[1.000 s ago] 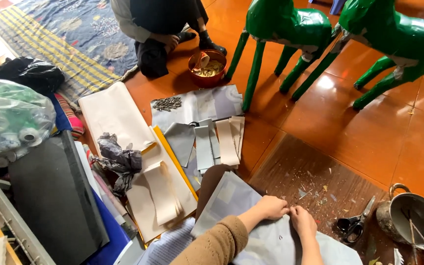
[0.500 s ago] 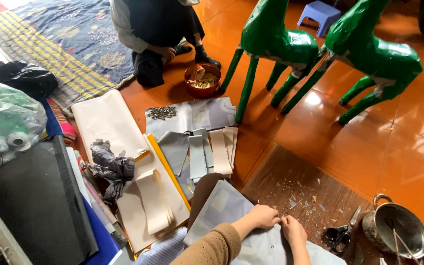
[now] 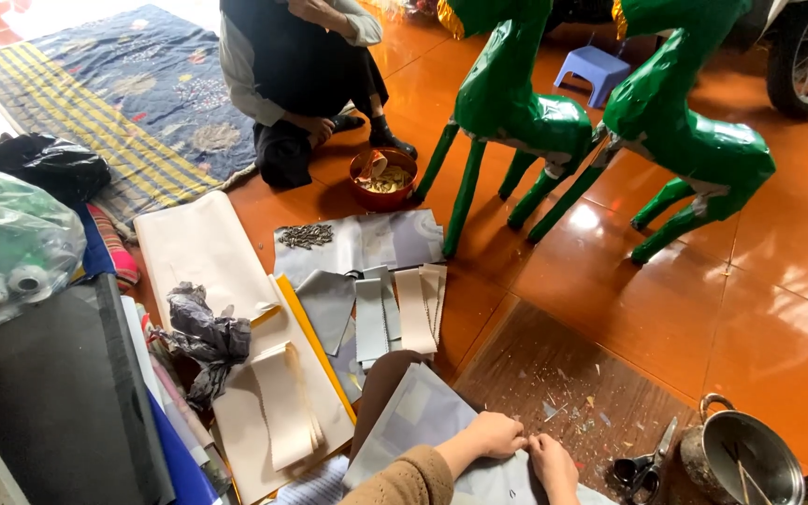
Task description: Decorating a surface by manually attaching small metal pieces
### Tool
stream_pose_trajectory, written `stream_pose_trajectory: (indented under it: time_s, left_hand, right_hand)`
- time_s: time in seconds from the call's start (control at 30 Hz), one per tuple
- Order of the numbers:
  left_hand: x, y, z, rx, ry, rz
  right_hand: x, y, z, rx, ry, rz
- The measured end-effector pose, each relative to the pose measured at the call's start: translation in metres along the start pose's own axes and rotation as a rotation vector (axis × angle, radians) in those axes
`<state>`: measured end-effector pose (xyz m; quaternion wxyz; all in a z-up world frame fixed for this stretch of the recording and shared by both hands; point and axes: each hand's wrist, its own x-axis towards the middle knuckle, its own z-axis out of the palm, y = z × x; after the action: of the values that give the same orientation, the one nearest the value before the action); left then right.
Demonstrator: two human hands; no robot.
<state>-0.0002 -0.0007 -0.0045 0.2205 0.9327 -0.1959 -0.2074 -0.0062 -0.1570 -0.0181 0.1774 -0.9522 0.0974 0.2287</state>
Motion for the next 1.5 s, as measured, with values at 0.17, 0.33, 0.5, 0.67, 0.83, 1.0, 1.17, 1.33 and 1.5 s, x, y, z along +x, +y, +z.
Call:
stream_pose_trajectory:
  time_s: [0.17,0.33,0.5,0.67,0.83,1.0,1.17,1.33,1.5]
  left_hand:
    - [-0.004,0.004,-0.008,-0.003,-0.017,-0.003]
    - [-0.005,0.004,-0.007,-0.002,-0.017,0.006]
    - [-0.005,0.004,-0.01,0.005,-0.019,0.013]
    - [-0.008,0.006,-0.012,-0.002,-0.019,0.009]
    - [-0.006,0.005,-0.01,0.005,-0.017,-0.002]
    - [-0.004,0.003,-0.007,0.0,-0.022,-0.004]
    - [-0.005,0.005,-0.008,-0.002,-0.03,-0.017]
    - [-0.008,0.007,-0.012,-0.014,-0.049,-0.016]
    - [-0.006,0.003,-0.009,-0.022,-0.03,-0.017]
  right_hand:
    - [0.003,0.002,0.001,-0.005,0.0,-0.023]
    - [0.012,0.006,0.006,0.03,-0.033,0.01]
    - [0.008,0.001,0.001,0.032,-0.051,0.042]
    - [-0.001,-0.001,-0.003,0.037,-0.024,0.021]
    - [-0.006,-0.004,-0.006,0.013,0.011,-0.008]
    - [-0.005,-0.004,-0.007,0.01,-0.015,0.011]
    - [-0.001,0.0,-0.002,0.019,-0.022,0.015]
    - [-0.011,-0.008,-0.01,-0.001,-0.017,0.029]
    - [-0.004,-0.005,-0.005,-0.009,-0.014,0.001]
